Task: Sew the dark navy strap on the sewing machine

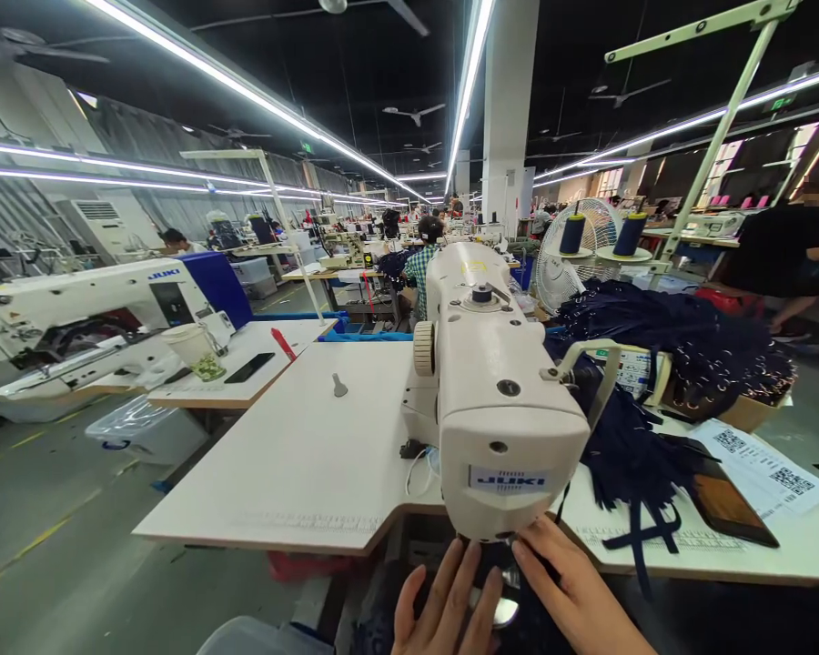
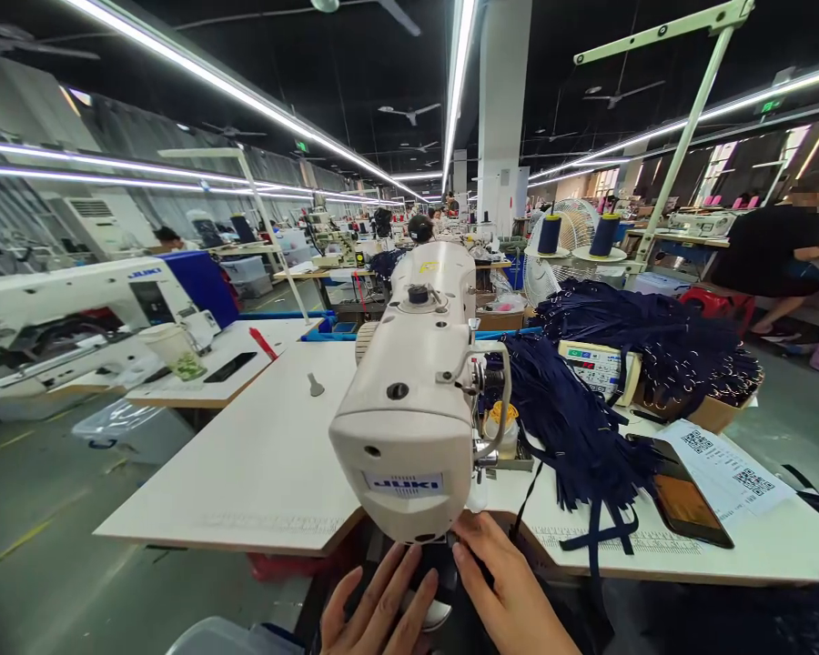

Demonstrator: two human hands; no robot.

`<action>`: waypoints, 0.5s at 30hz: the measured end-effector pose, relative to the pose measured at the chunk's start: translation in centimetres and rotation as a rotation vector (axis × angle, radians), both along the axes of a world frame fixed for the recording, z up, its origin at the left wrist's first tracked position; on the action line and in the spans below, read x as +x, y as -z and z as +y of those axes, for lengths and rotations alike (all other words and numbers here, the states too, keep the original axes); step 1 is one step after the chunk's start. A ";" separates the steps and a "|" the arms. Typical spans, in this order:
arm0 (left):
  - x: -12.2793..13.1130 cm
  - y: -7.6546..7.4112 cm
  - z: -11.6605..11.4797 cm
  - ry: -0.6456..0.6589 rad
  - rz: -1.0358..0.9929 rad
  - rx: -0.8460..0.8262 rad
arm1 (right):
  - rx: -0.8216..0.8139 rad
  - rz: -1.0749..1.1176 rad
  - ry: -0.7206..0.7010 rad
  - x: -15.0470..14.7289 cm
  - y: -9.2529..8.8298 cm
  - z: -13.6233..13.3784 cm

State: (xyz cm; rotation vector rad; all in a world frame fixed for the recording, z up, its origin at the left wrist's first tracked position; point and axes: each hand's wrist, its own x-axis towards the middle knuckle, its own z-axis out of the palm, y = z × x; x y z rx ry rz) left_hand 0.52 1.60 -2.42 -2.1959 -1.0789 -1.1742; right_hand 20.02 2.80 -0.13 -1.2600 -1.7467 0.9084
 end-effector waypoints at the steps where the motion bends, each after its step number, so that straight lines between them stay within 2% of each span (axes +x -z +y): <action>1: 0.1 0.1 0.0 -0.010 -0.002 0.007 | 0.021 -0.011 -0.009 -0.1 -0.2 0.2; 9: 0.5 0.5 0.6 -0.062 -0.018 0.073 | 0.061 -0.039 -0.035 -0.5 -1.3 0.9; 15: 0.7 -0.2 0.1 -0.087 -0.002 0.016 | 0.033 -0.040 -0.031 -0.6 -1.4 1.0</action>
